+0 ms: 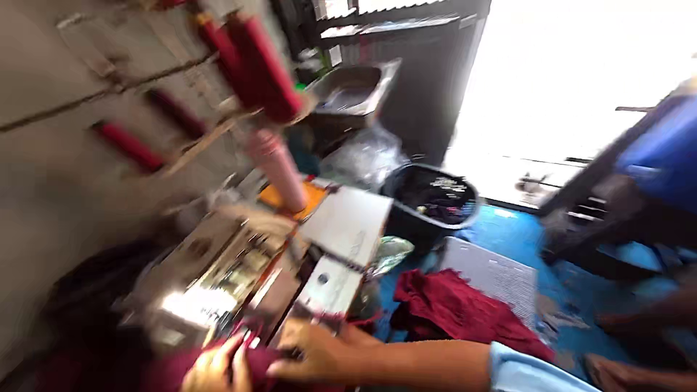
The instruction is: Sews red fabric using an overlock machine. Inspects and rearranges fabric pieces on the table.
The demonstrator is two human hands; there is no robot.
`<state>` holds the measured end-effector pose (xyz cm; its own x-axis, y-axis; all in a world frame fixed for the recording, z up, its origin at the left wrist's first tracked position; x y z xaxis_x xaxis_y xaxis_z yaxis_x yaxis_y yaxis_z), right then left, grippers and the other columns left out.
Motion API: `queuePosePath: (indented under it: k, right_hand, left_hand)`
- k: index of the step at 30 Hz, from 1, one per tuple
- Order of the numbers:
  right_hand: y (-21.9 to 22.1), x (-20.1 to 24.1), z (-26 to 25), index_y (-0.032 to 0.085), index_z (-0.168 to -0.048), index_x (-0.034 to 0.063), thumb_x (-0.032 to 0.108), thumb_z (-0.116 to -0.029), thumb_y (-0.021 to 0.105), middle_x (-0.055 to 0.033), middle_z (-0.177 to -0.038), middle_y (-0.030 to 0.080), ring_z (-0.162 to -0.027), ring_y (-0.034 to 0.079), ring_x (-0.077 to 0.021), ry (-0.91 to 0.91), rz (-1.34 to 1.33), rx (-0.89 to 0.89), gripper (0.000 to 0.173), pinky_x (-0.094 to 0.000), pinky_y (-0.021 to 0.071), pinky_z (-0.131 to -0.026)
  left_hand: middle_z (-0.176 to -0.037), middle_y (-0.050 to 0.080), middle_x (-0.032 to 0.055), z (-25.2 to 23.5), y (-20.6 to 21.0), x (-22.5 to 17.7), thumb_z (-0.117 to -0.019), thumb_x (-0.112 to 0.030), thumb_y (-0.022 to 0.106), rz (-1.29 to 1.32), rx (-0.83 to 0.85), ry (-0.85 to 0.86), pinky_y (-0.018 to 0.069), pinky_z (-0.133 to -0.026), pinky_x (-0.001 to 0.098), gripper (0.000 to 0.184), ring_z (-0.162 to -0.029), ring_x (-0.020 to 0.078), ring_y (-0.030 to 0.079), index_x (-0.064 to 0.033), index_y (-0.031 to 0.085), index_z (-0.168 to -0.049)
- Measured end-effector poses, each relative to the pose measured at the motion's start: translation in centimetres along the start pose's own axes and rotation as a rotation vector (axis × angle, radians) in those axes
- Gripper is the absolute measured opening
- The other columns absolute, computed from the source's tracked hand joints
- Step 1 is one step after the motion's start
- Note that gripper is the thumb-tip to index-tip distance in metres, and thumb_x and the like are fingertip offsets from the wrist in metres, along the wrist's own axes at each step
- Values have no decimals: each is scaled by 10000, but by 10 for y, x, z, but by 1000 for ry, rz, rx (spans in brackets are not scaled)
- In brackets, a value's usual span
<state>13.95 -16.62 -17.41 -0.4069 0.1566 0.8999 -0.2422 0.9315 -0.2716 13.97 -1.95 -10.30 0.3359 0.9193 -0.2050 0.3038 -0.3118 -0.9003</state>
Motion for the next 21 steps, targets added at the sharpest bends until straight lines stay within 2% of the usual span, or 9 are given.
queuePosePath:
  k: [1, 3, 5, 9, 13, 18, 20, 21]
  right_hand:
    - [-2, 0, 1, 743, -953, -43, 250, -959, 698, -195, -938, 680, -919, 671, -297, 19, 4, 22, 297, -448, 551, -824]
    - [-4, 4, 1, 742, -931, 1, 300, -965, 693, -131, -876, 654, -814, 646, -219, 21, 44, 1, 305, -376, 549, -727]
    - [1, 5, 0, 744, -905, 38, 346, -964, 687, -82, -819, 638, -738, 625, -171, 1, 80, -43, 319, -341, 541, -654]
    - [11, -5, -5, 721, -897, 54, 390, -1015, 582, -53, -798, 667, -726, 636, -146, 109, 41, 36, 382, -357, 524, -648]
    - [11, -4, -7, 710, -847, 60, 349, -999, 592, -23, -738, 643, -673, 591, -88, 148, -31, 52, 347, -291, 482, -622]
    - [20, 35, -7, 678, -814, 87, 248, -967, 627, -26, -689, 613, -648, 613, -132, -198, 107, -72, 228, -268, 492, -563]
    - [30, 40, -6, 671, -829, 103, 227, -944, 632, -14, -688, 610, -641, 614, -140, -288, 175, -87, 173, -266, 476, -539]
    - [35, 41, -5, 675, -839, 103, 214, -924, 639, -14, -694, 620, -639, 623, -147, -317, 196, -78, 144, -274, 478, -527]
  left_hand:
    - [-1035, 730, 238, 2, -1, -1, -979, -164, 589, 7, -41, -26, 538, -854, 609, 261, -984, 439, 703, 4, 758, -1087]
    - [-973, 744, 154, 7, -2, 0, -948, -208, 583, -32, -145, -79, 547, -789, 528, 259, -903, 355, 712, -42, 775, -1003]
    - [-957, 746, 108, 11, -5, 2, -946, -215, 589, -37, -164, -119, 552, -798, 472, 243, -896, 300, 712, -68, 781, -978]
    - [-920, 744, 68, 12, -7, 5, -932, -217, 619, -53, -138, -167, 541, -778, 423, 207, -864, 252, 700, -95, 785, -934]
    - [-833, 712, 58, 8, -6, 8, -914, -229, 632, -95, -129, -195, 510, -735, 419, 190, -801, 243, 679, -97, 759, -864]
    - [-894, 743, 20, 9, -9, 24, -919, -226, 603, 34, -69, -231, 459, -839, 444, 202, -872, 188, 677, -126, 776, -888]
    - [-914, 745, 8, 12, -15, 22, -948, -302, 581, -20, -37, -233, 434, -871, 473, 262, -906, 185, 677, -155, 789, -888]
    - [-900, 724, 23, 13, -19, 18, -961, -383, 565, -79, -18, -244, 418, -862, 499, 336, -903, 214, 660, -152, 792, -874]
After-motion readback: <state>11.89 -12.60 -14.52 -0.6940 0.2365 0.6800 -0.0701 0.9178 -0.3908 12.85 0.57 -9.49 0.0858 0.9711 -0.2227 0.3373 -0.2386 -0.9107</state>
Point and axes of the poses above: each hand's wrist, its own z-axis away from the middle knuckle, its own y-axis out of the palm, x = y × z, the point moved 6 cm from there along -z, towards the middle knuckle
